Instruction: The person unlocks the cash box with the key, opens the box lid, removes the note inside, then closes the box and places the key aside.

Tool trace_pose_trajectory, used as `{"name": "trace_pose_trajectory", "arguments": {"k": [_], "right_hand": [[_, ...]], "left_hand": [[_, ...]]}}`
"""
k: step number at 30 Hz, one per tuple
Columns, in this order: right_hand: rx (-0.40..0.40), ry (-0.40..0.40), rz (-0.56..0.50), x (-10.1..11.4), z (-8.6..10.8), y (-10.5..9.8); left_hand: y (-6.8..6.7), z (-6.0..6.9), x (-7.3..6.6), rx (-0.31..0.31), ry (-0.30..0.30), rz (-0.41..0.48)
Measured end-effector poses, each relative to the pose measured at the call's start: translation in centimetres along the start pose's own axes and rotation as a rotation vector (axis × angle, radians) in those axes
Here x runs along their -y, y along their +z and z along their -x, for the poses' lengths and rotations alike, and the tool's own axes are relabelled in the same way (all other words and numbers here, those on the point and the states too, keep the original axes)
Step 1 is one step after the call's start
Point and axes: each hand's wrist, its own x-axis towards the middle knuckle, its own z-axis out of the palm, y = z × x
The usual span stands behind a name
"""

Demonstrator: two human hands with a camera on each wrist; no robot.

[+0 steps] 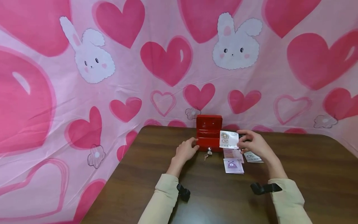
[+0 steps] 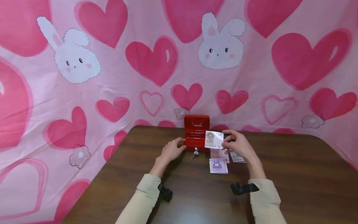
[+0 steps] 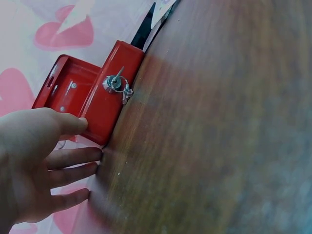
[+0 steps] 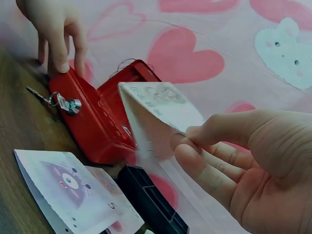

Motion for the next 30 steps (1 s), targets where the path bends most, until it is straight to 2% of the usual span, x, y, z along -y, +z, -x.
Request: {"name": "trace_pose_trajectory", "arguments": {"k": [20,25,30], "right_hand": [[0.054,0.037,0.074,-0.8,1.5,-3.5],[0.112,0.068,0.108,-1.3,1.9,-4.7],[0.205,0.119,0.090,-1.8,2.6,-5.8]], "left_hand": [[-0.3,-0.2,-0.2,0.030,-0.004,0.013],[-0.1,-0.2,-0.2,0.025,0.005,0.016],[-0.1,-0.3,-0.2,0.016,0.006,0.005]]}}
